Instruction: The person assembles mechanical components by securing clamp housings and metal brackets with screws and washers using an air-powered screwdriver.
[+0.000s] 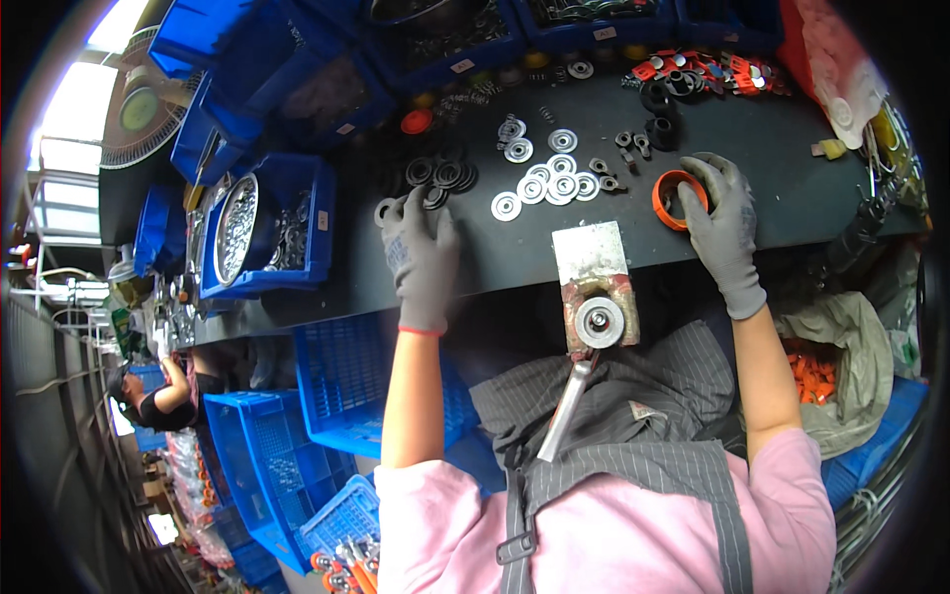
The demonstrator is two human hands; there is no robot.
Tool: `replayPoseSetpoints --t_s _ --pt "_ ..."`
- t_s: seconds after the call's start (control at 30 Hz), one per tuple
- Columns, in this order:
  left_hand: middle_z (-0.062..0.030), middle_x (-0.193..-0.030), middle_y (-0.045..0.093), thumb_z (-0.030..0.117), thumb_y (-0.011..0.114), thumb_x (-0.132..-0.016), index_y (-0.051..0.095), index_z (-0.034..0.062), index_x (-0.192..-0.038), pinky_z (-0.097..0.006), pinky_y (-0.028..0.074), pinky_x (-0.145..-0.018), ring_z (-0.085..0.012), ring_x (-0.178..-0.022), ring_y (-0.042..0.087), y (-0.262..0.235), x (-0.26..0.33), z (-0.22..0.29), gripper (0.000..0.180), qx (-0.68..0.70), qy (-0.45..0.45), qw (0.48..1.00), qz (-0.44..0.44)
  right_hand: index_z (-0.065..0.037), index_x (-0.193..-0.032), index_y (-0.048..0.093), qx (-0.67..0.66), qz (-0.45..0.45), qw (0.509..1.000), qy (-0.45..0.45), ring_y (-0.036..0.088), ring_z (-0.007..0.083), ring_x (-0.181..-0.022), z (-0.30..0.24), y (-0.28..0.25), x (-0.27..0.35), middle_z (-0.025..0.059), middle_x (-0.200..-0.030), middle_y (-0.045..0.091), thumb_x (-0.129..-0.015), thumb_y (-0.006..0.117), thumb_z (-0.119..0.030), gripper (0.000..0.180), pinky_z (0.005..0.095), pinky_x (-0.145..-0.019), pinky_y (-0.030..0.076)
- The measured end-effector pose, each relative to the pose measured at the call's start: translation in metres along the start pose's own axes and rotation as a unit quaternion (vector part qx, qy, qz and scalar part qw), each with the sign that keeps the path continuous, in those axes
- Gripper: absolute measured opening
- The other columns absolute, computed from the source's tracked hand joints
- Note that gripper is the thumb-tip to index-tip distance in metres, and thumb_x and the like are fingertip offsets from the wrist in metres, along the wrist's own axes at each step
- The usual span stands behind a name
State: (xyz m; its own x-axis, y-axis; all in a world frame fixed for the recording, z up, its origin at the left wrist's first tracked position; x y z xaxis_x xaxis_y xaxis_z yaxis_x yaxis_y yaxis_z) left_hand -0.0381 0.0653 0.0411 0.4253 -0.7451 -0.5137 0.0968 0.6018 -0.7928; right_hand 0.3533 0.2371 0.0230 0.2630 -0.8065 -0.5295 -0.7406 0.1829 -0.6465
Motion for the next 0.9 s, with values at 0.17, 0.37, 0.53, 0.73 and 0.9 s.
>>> replayPoseSetpoints --t_s 0.17,0.37,0.53,0.73,0.9 --pt "-0.0174 -0.108 0.076 0.021 0.083 -0.097 0.076 0.0016 -0.116 -0.043 0.057 -0.095 -0.0319 -0.111 0.072 0.015 -0.011 -0.022 0.028 -0.068 0.002 0.997 -0.029 -0.005 -0.131 0.077 -0.089 0.070 0.993 -0.017 0.069 0.0360 -0.126 -0.011 -0.011 0.006 0.0159 -0.130 0.073 -0.093 0.086 -0.017 0.041 0.0461 -0.110 0.054" --pt "-0.0075 -0.093 0.076 0.017 0.086 -0.091 0.070 -0.0021 -0.124 -0.033 0.057 -0.075 -0.0150 -0.078 0.068 -0.004 0.021 0.038 0.041 0.351 -0.227 0.904 -0.090 -0.005 -0.121 0.080 -0.055 0.099 0.990 -0.078 0.074 0.0338 -0.112 -0.022 -0.021 0.021 0.0159 -0.123 0.073 -0.087 0.091 -0.013 0.036 0.0437 -0.095 0.060" --pt "-0.0114 -0.114 0.071 0.021 0.097 -0.079 0.073 0.0046 -0.139 -0.041 0.056 -0.094 -0.0245 -0.106 0.069 -0.042 0.078 0.170 0.067 0.303 0.109 0.912 -0.255 -0.010 -0.096 0.085 -0.040 0.043 0.995 -0.078 0.078 0.0299 -0.083 -0.036 -0.005 0.014 0.0114 -0.096 0.079 -0.085 0.094 -0.029 0.024 0.0385 -0.074 0.061" --pt "-0.0194 -0.132 0.067 0.036 0.101 -0.075 0.075 0.0096 -0.140 -0.053 0.050 -0.109 -0.0404 -0.128 0.061 -0.029 0.106 0.168 0.075 0.206 0.116 0.942 -0.238 -0.011 -0.102 0.085 -0.011 -0.011 0.984 -0.175 0.076 0.0311 -0.093 -0.053 -0.004 0.019 0.0092 -0.101 0.079 -0.085 0.093 -0.033 0.029 0.0442 -0.082 0.060" --pt "-0.0221 -0.138 0.064 0.041 0.102 -0.073 0.077 0.0126 -0.139 -0.055 0.047 -0.114 -0.0432 -0.134 0.058 -0.034 0.111 0.153 0.076 0.192 0.078 0.955 -0.210 -0.013 -0.112 0.086 0.033 -0.022 0.983 -0.180 0.075 0.0322 -0.094 -0.050 0.001 0.030 0.0068 -0.107 0.079 -0.088 0.092 -0.028 0.029 0.0447 -0.083 0.060"
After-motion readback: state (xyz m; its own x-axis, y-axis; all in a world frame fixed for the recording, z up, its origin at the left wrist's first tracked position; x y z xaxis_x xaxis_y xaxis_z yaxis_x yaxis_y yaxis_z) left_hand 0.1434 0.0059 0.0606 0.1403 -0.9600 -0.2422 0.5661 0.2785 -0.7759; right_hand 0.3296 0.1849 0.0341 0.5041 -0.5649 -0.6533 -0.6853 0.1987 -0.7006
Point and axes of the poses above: each hand's wrist, its own x-axis away from the middle knuckle, its own y-axis out of the palm, z = x × y, the point moved 10 cm from there along -x, towards the middle knuckle
